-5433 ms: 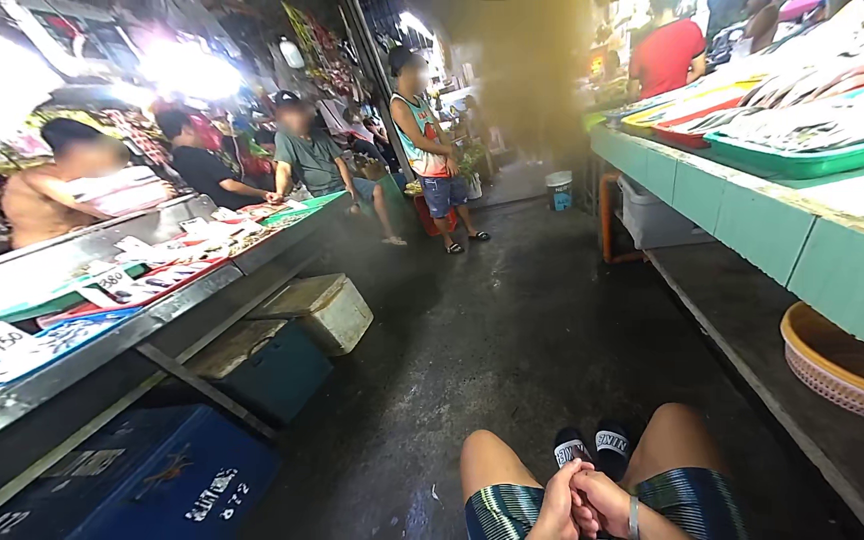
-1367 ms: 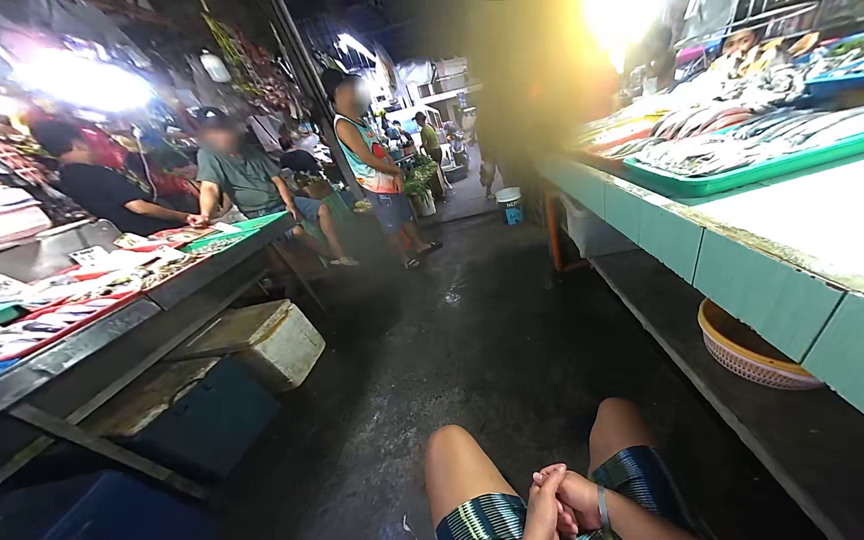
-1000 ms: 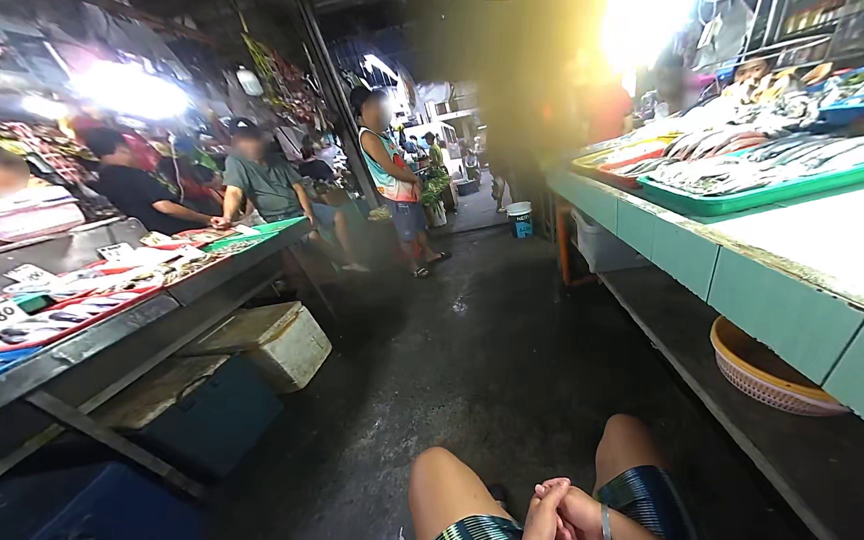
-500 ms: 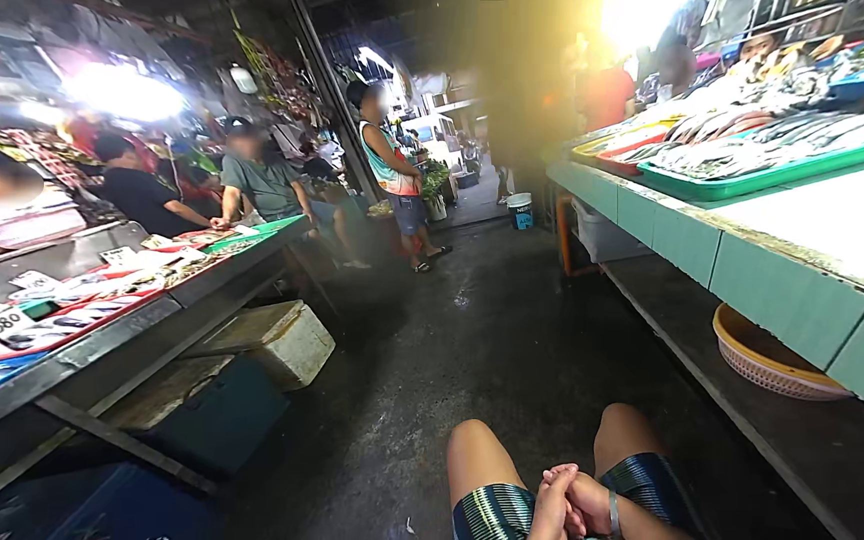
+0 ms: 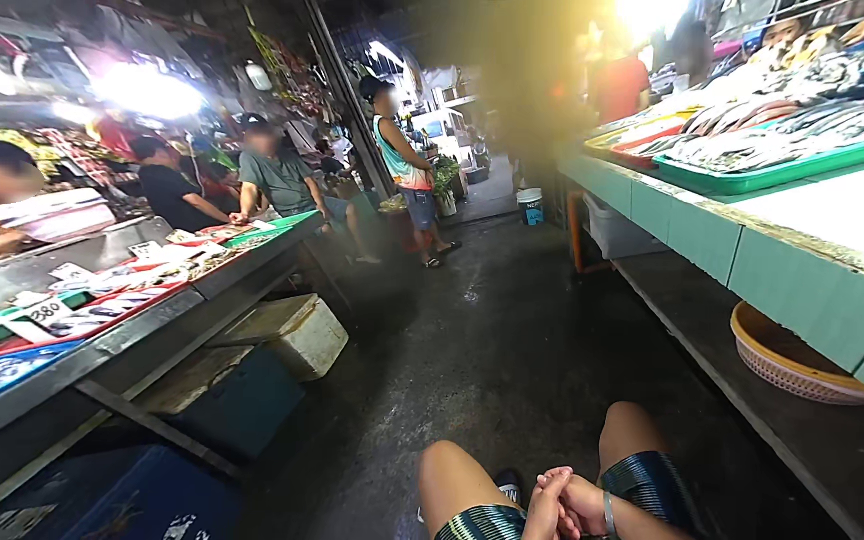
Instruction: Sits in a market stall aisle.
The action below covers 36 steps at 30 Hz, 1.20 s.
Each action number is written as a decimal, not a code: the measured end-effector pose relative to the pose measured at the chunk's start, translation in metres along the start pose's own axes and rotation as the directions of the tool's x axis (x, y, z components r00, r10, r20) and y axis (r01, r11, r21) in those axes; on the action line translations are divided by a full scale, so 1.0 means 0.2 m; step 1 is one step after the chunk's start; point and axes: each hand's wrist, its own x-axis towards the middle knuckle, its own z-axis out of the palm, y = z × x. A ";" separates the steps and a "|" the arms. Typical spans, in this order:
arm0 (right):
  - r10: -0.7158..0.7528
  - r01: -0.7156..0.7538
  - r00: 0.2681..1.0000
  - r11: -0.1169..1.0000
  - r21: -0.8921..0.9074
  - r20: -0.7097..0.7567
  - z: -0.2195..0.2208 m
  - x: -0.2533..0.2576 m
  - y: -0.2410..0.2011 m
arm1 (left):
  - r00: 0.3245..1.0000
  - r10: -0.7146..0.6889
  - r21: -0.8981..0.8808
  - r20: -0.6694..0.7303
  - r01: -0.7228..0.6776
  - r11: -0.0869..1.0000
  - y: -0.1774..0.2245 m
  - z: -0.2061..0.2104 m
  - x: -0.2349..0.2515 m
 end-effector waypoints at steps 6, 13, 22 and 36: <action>-0.009 0.009 0.998 1.000 0.000 -0.058 -0.04 -0.07 -0.05 | 1.000 -0.009 -0.002 -0.010 0.009 1.000 0.02 0.11 0.01; -0.059 0.069 0.990 0.995 0.072 -0.125 -0.10 -0.17 -0.04 | 0.995 -0.090 0.044 0.053 0.087 0.995 0.01 0.20 0.05; 0.009 -0.009 1.000 1.000 -0.001 -0.018 0.01 -0.01 -0.01 | 1.000 -0.020 0.042 0.001 0.020 0.999 0.01 0.00 0.01; -0.025 0.030 0.992 0.999 0.034 -0.121 -0.08 -0.11 -0.01 | 0.998 -0.052 0.034 0.026 0.051 0.998 0.00 0.15 0.04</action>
